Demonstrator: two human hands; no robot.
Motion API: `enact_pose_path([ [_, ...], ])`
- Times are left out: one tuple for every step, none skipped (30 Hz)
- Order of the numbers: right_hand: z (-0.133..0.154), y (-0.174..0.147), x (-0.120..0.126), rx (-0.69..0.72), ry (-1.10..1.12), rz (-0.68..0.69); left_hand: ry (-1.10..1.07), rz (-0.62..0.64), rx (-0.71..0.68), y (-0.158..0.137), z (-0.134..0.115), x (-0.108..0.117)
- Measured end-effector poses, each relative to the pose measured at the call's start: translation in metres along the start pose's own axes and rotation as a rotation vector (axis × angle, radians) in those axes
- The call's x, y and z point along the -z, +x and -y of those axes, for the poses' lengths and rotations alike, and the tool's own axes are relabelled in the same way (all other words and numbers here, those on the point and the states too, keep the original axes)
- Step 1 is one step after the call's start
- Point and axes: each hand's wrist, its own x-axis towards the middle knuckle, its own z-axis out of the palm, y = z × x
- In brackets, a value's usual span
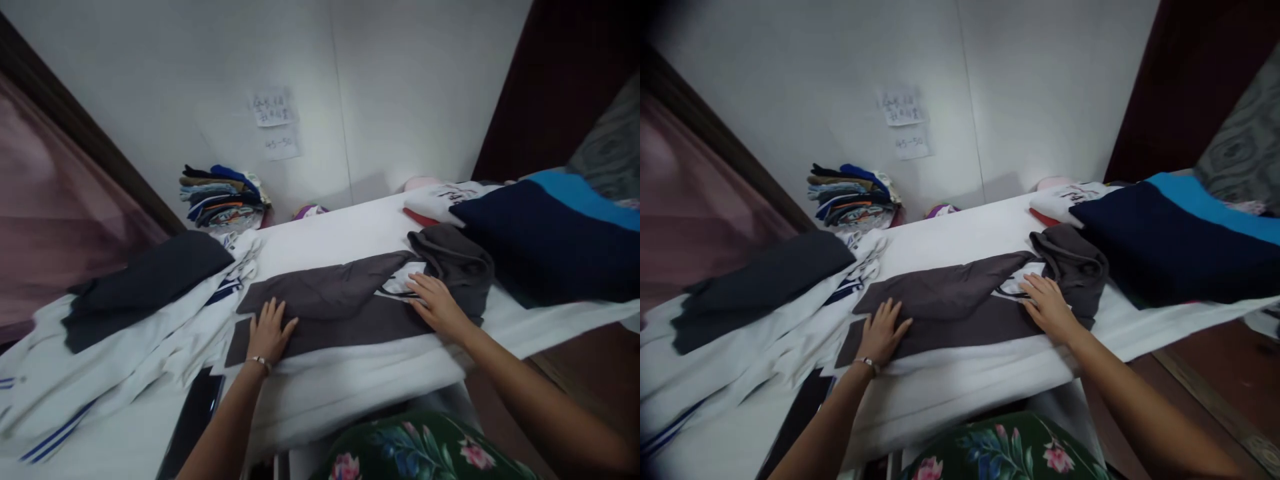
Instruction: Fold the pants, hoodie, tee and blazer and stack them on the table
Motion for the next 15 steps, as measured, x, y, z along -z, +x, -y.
enact_pose_path([
  [-0.007, 0.004, 0.005, -0.014, -0.025, -0.032, 0.024, 0.044, -0.011, 0.000, -0.004, -0.006],
  [-0.017, 0.009, 0.011, -0.031, -0.052, -0.065, 0.048, 0.071, -0.014, -0.001, -0.006, -0.012],
  [-0.027, 0.015, 0.016, -0.049, -0.081, -0.093, 0.069, 0.085, -0.012, -0.001, -0.007, -0.016],
  [-0.039, 0.020, 0.021, -0.068, -0.111, -0.115, 0.086, 0.089, -0.009, -0.001, -0.006, -0.018],
  [-0.050, 0.026, 0.025, -0.088, -0.141, -0.126, 0.098, 0.090, -0.008, -0.001, -0.005, -0.019],
  [-0.062, 0.032, 0.029, -0.111, -0.174, -0.125, 0.107, 0.089, -0.009, -0.001, -0.004, -0.018],
  [-0.072, 0.038, 0.032, -0.139, -0.208, -0.109, 0.112, 0.086, -0.015, -0.001, -0.003, -0.017],
  [-0.082, 0.044, 0.034, -0.170, -0.242, -0.080, 0.115, 0.083, -0.024, -0.001, -0.003, -0.016],
  [-0.090, 0.048, 0.035, -0.206, -0.274, -0.042, 0.118, 0.082, -0.030, -0.001, -0.003, -0.015],
  [-0.096, 0.052, 0.035, -0.245, -0.298, 0.005, 0.120, 0.082, -0.034, -0.001, -0.003, -0.014],
  [-0.102, 0.056, 0.035, -0.288, -0.310, 0.058, 0.123, 0.085, -0.035, -0.001, -0.004, -0.013],
  [-0.106, 0.058, 0.035, -0.342, -0.299, 0.106, 0.125, 0.089, -0.030, -0.001, -0.004, -0.013],
  [-0.110, 0.060, 0.035, -0.402, -0.271, 0.143, 0.127, 0.094, -0.025, -0.001, -0.005, -0.013],
  [-0.113, 0.062, 0.036, -0.464, -0.231, 0.166, 0.129, 0.098, -0.019, -0.001, -0.005, -0.013],
  [-0.116, 0.064, 0.037, -0.522, -0.191, 0.172, 0.130, 0.099, -0.014, -0.001, -0.005, -0.013],
])
